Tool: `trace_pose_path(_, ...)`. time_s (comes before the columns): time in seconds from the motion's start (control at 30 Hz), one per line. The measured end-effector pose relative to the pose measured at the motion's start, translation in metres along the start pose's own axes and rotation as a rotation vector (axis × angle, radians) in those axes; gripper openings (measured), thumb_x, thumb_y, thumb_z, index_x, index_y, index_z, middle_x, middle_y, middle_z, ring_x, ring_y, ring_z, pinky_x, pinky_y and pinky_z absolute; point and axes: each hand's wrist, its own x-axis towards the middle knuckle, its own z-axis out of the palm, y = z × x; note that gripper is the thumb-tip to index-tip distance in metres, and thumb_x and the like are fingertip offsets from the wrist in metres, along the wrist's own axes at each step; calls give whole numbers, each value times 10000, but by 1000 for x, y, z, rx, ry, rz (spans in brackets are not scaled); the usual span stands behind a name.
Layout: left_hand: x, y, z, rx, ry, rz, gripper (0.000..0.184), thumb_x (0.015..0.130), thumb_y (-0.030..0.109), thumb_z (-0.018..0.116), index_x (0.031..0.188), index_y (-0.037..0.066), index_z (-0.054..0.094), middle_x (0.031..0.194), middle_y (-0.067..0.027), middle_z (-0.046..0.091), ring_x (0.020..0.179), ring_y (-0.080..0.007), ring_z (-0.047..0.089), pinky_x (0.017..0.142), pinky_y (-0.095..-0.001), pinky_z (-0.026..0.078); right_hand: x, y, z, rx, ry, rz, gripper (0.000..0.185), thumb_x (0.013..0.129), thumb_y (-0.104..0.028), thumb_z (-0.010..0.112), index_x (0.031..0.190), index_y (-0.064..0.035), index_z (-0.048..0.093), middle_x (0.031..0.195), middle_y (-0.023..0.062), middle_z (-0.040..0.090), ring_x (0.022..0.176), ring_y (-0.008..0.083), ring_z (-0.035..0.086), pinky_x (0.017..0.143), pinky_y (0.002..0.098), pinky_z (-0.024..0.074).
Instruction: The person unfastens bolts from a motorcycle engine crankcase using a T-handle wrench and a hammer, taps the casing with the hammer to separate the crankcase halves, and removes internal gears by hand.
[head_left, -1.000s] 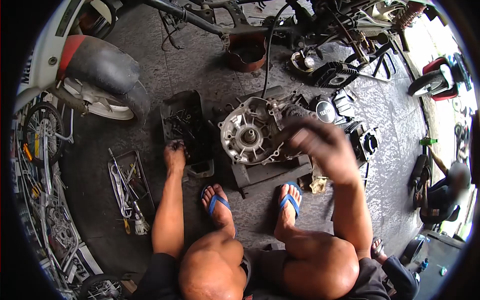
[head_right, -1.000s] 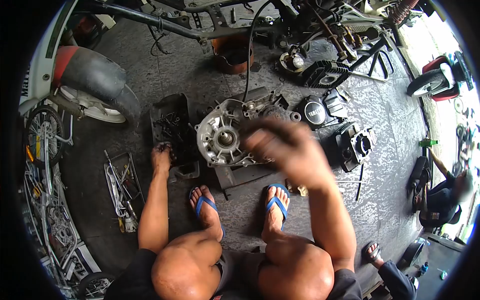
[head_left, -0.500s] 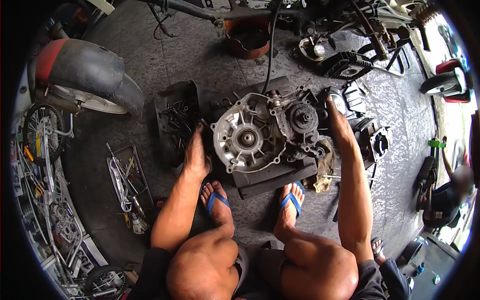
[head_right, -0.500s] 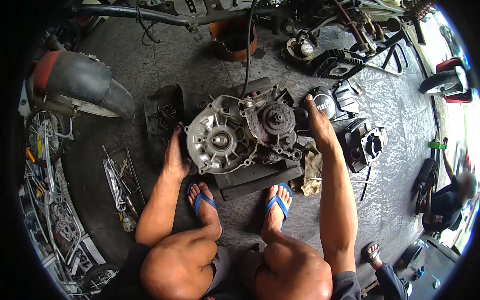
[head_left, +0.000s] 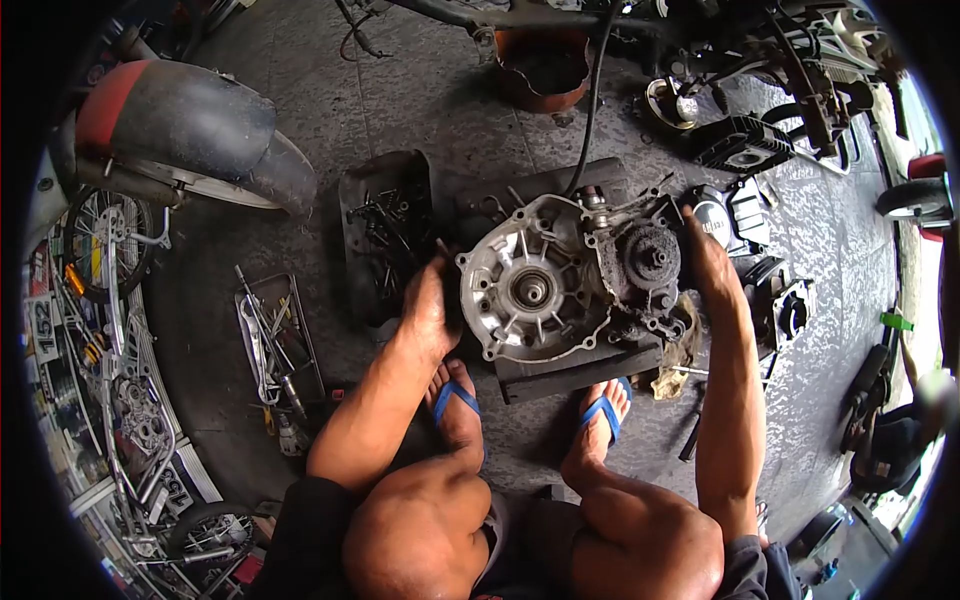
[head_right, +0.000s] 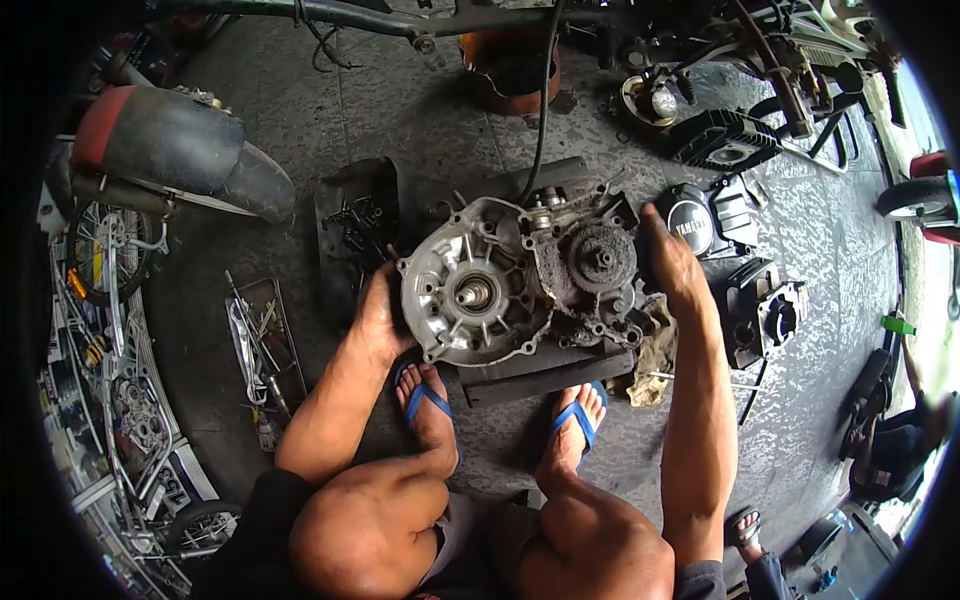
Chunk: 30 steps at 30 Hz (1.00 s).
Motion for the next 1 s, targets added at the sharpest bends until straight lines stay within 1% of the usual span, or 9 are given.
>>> trace_pose_path(0.03, -1, -1, 1, -3, 9, -2, 515, 965, 439, 460, 1279, 45, 564, 1253, -135, 609, 1152, -273, 588, 1013, -457, 466, 4, 17, 4, -221, 60, -192, 440, 1032, -175, 385, 1451, -51, 442, 1109, 170, 697, 882, 208, 674, 747, 311, 530)
trace_pose_path(0.07, -5, -1, 0, -10, 18, 1, 480, 960, 411, 474, 1261, 49, 571, 1233, -126, 615, 1135, -262, 593, 1004, -445, 471, 3, 20, 9, -178, 112, -212, 253, 962, -104, 483, 1203, -58, 545, 976, 198, 625, 803, 298, 645, 719, 400, 531)
trace_pose_path(0.2, -25, -3, 7, -11, 53, 42, 342, 943, 299, 531, 1186, 68, 601, 1155, -91, 641, 1068, -218, 612, 967, -396, 487, -6, 23, 9, -541, 197, -369, 319, 855, 3, 497, 1168, 13, 557, 1037, 253, 609, 939, 430, 601, 810, 463, 507)
trace_pose_path(0.4, -60, -5, 26, -81, -22, 215, 388, 872, 237, 526, 1182, 26, 626, 1153, -138, 674, 1039, -278, 660, 963, -403, 517, -47, -11, 1, -25, 389, -195, 362, 820, 8, 589, 1182, 25, 590, 1140, 246, 629, 1049, 416, 592, 915, 458, 479)
trace_pose_path(0.47, -70, 10, 39, -59, -128, 213, 373, 881, 244, 529, 1165, 26, 636, 1135, -133, 682, 1005, -274, 668, 956, -387, 512, -57, -24, -6, -397, 504, -508, 364, 818, 0, 608, 1182, 17, 597, 1137, 241, 636, 1080, 391, 599, 940, 443, 475)
trace_pose_path(0.6, -66, 21, 33, -127, -200, 175, 369, 899, 285, 540, 1138, 26, 653, 1093, -131, 698, 1002, -276, 670, 916, -395, 533, -58, -44, -12, -302, 565, -421, 313, 822, 38, 578, 1134, 16, 587, 1046, 268, 637, 961, 414, 628, 832, 456, 509)
trace_pose_path(0.73, -67, 27, 47, -108, -195, 237, 357, 893, 294, 540, 1110, 39, 664, 1070, -119, 703, 987, -266, 665, 933, -390, 518, -73, -83, -22, 265, 404, -23, 215, 920, -89, 485, 1062, 26, 598, 957, 243, 639, 859, 361, 621, 742, 424, 488)
trace_pose_path(0.87, -70, 30, 57, -66, -185, 264, 325, 910, 288, 526, 1065, 47, 679, 1031, -97, 713, 976, -259, 663, 923, -381, 512, -57, -32, -3, -252, 685, -514, 238, 942, -59, 449, 1088, 21, 620, 950, 269, 656, 905, 371, 646, 783, 429, 497)
trace_pose_path(1.0, -61, 25, 45, -25, -148, 280, 353, 951, 346, 535, 1098, 57, 675, 1072, -101, 709, 983, -255, 666, 899, -398, 532, -59, -52, -5, 167, 509, -164, 435, 975, -305, 424, 1012, 74, 633, 860, 258, 662, 823, 342, 646, 805, 415, 481)
